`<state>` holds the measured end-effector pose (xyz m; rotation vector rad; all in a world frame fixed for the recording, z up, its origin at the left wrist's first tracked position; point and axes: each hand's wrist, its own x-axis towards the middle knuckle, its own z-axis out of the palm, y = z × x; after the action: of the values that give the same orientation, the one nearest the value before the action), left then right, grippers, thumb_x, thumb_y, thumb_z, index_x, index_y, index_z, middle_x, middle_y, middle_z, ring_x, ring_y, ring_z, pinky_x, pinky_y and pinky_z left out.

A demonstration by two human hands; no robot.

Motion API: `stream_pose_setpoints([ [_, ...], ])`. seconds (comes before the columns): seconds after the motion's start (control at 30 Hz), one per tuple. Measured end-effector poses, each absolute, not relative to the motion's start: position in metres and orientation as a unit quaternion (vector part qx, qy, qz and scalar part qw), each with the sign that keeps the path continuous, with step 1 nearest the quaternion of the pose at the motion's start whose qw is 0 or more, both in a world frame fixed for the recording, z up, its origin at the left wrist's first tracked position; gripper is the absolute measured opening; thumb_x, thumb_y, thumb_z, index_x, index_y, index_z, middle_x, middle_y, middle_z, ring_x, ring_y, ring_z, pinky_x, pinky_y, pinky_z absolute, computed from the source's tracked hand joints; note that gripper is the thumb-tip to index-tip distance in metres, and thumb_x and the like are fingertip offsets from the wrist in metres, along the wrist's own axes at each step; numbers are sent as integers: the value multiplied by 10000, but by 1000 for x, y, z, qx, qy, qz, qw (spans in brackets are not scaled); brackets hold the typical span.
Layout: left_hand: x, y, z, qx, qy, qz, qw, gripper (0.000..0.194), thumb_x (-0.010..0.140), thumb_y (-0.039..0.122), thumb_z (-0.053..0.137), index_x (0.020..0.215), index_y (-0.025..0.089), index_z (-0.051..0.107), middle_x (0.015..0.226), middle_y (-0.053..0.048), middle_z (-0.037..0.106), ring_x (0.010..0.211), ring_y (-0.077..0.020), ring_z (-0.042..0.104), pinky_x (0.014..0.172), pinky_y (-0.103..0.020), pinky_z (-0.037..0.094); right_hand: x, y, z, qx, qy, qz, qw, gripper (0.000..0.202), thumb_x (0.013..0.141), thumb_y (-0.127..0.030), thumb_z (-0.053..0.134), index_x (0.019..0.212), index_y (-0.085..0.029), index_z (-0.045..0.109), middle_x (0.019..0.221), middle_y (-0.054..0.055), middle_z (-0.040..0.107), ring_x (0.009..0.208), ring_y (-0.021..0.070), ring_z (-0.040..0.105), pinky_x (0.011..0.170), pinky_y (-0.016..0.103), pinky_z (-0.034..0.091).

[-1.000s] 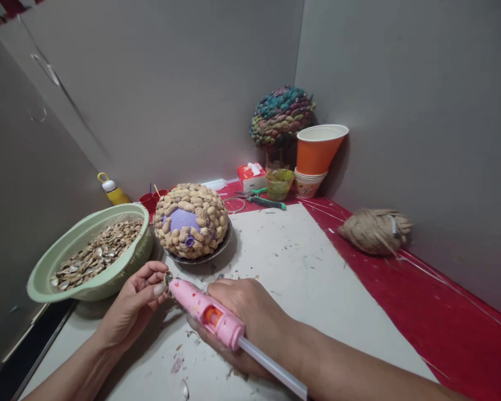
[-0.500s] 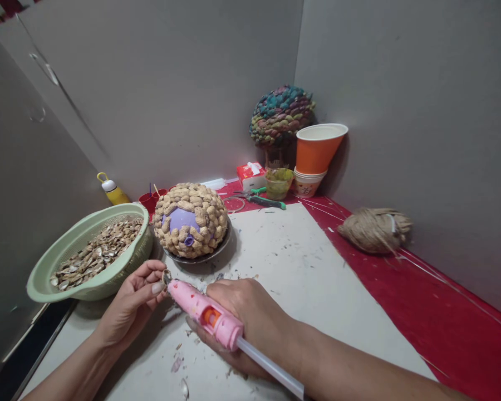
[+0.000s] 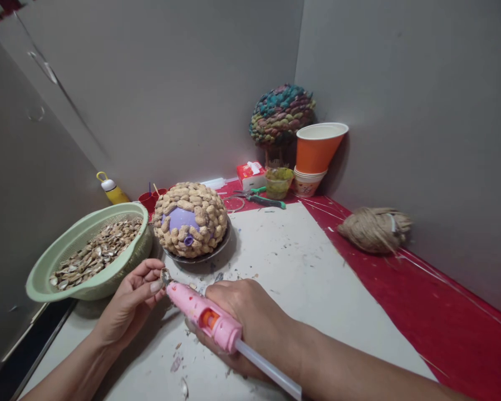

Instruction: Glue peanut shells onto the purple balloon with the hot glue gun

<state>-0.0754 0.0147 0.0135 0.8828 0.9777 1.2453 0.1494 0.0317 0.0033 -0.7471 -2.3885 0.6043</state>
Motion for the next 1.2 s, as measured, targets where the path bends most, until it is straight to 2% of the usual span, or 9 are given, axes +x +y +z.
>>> stream_pose_setpoints([
  [1.2,-78,17,13,363,422,569,605,276,702,125,792,951,168,680,831,-8,629,745,-94,584,712,-201,503,149,32,2,-271,-888,233,289,308,899,-363,438,646,-186,447,589,-10,473,503,105,379,510,262,282],
])
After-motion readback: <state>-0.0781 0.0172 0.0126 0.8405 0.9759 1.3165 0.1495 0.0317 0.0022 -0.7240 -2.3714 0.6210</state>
